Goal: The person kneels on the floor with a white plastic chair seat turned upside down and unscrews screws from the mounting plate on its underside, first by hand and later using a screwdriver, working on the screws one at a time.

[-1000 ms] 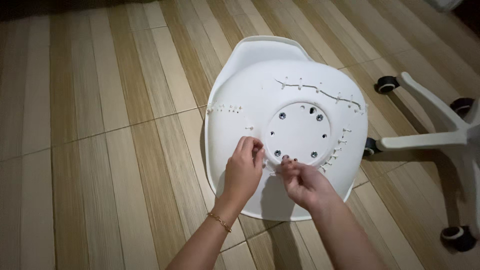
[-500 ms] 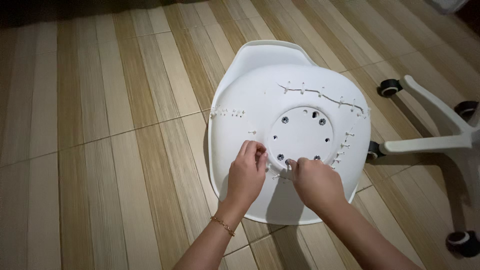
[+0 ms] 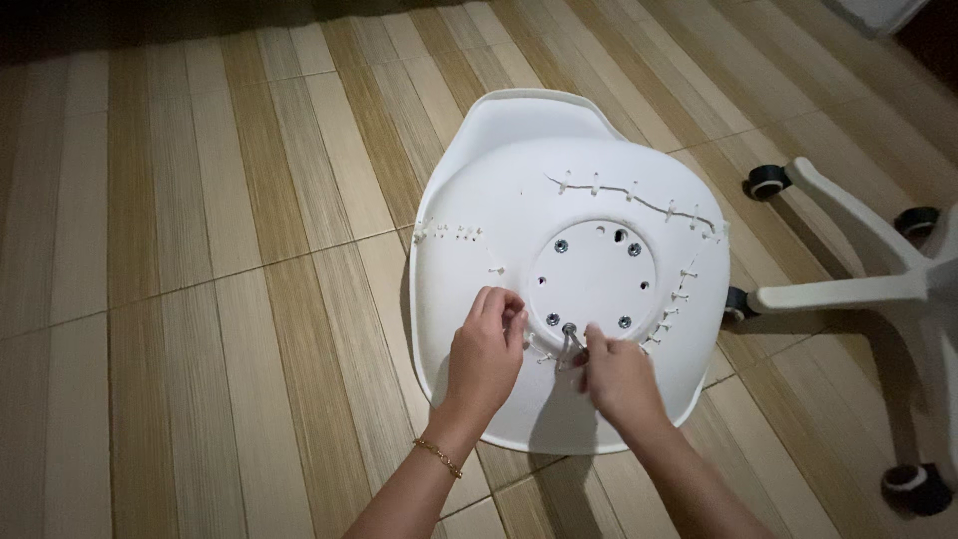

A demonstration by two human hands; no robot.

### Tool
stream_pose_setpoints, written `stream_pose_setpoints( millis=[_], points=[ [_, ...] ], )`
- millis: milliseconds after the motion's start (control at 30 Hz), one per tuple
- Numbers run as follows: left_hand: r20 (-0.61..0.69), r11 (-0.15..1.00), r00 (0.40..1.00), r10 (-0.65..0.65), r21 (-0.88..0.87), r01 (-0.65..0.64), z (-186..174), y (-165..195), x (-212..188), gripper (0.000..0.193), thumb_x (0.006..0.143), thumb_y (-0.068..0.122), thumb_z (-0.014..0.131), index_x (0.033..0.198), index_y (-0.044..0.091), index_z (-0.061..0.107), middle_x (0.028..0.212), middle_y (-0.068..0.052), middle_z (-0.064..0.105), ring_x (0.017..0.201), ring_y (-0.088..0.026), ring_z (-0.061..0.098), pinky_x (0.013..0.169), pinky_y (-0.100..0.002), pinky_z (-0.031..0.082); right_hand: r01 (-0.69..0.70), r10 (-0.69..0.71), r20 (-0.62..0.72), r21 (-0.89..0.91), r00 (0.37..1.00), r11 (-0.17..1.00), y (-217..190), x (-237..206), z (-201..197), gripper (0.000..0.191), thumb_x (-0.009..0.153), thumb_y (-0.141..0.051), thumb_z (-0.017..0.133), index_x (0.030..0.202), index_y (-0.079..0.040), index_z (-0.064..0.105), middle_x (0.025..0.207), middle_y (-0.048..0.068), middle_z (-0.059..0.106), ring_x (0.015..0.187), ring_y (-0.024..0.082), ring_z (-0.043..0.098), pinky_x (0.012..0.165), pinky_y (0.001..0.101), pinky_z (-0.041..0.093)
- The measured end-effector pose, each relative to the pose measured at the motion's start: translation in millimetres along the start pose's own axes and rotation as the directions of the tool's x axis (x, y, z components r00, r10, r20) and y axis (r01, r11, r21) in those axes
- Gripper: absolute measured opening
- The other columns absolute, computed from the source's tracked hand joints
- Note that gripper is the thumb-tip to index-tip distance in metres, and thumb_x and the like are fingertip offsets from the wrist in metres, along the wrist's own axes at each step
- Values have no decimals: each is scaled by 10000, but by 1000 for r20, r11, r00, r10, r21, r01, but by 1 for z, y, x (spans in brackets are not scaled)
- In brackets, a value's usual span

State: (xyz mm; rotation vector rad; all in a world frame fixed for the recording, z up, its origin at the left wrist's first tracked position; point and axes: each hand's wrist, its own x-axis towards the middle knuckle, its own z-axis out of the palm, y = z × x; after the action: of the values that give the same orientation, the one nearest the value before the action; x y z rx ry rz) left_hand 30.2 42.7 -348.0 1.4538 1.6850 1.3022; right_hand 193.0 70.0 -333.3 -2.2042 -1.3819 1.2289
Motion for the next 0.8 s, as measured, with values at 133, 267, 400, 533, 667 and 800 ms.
stream_pose_setpoints(
  millis=[133,267,400,533,667,800],
  points=[
    [8,999,1000,13,47,-13,0,0,1,110,977,125,611,1016,26,588,1004,-81,648,809,-219,722,699,-356,595,306,-456,-31,-701,889,644,-11,-21,-10,424,1004,-434,471,901,-103,715,759,133,739,710,337,720,645,468,564],
    [-6,1000,1000,19,8,-19,-1,0,1,97,973,107,606,1010,18,594,996,-85,657,790,-233,727,692,-366,588,334,-485,34,-767,874,548,-4,-18,-3,394,1031,-378,488,898,-110,744,799,142,746,742,326,728,695,458,573],
    [-9,1000,1000,10,-19,-11,-1,0,1,98,971,106,608,1009,16,592,993,-86,659,771,-238,734,683,-369,587,223,-245,-109,-179,963,958,7,4,13,402,1035,-310,554,845,-50,793,649,131,733,525,208,683,572,361,553],
    [-6,998,999,41,46,-40,-1,0,2,111,967,112,619,1001,14,580,985,-92,649,783,-244,725,672,-370,589,-48,13,70,529,997,847,21,9,15,348,1010,-257,567,832,-35,767,611,21,623,471,118,456,480,292,392],
    [-3,1000,1000,18,9,-18,-1,0,1,99,971,108,610,999,16,588,989,-91,659,761,-246,727,670,-377,580,-51,13,73,549,997,834,17,-1,11,350,996,-242,571,854,2,779,600,45,615,468,119,399,454,307,332],
    [-25,998,998,59,9,-59,1,-1,0,90,963,97,614,997,15,597,998,-92,659,783,-240,729,677,-374,582,176,-177,-101,-21,979,984,1,-15,6,387,985,-315,574,871,-33,813,625,85,734,543,171,631,581,336,501]
  ],
)
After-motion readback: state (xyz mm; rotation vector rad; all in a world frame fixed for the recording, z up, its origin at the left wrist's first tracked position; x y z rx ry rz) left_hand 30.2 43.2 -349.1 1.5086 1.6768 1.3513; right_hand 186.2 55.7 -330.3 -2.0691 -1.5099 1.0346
